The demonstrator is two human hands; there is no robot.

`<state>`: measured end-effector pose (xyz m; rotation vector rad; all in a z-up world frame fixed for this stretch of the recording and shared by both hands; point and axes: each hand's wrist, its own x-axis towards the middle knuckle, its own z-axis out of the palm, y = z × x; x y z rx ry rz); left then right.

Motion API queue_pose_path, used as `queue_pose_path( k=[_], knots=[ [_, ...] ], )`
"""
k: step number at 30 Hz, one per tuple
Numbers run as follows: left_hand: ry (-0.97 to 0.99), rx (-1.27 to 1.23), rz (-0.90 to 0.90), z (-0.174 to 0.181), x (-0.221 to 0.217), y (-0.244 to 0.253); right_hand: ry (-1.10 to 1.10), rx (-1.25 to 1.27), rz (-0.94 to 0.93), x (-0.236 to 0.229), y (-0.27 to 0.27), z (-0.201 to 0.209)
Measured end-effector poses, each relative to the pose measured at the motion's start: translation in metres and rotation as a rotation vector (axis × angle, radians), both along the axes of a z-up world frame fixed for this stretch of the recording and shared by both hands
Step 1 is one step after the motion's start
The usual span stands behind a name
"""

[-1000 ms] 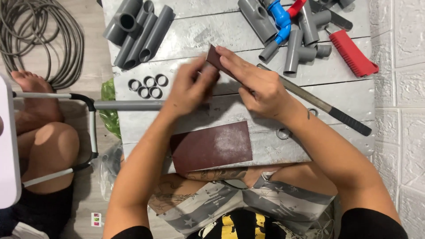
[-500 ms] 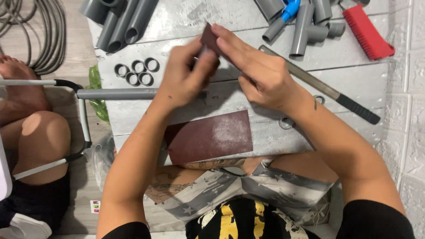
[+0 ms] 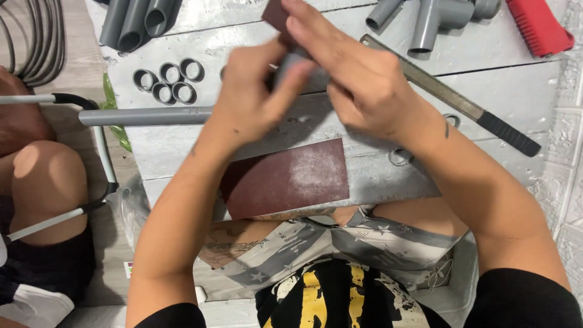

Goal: Sanding the ends of PVC pipe segments with sandpaper to smooth the edges for assembly.

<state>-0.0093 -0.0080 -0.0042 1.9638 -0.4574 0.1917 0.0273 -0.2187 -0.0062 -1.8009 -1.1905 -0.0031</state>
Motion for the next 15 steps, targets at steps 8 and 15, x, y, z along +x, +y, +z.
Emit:
queue_pose_path(
  k=[8,15],
  knots=[
    [-0.088,0.088,-0.035,0.014,-0.002,-0.007,-0.029,-0.033,-0.045,0.002,-0.002,-0.005],
    [-0.117,0.122,-0.052,0.008,0.001,-0.001,-0.039,-0.043,-0.042,0.003,-0.003,-0.005]
  ],
)
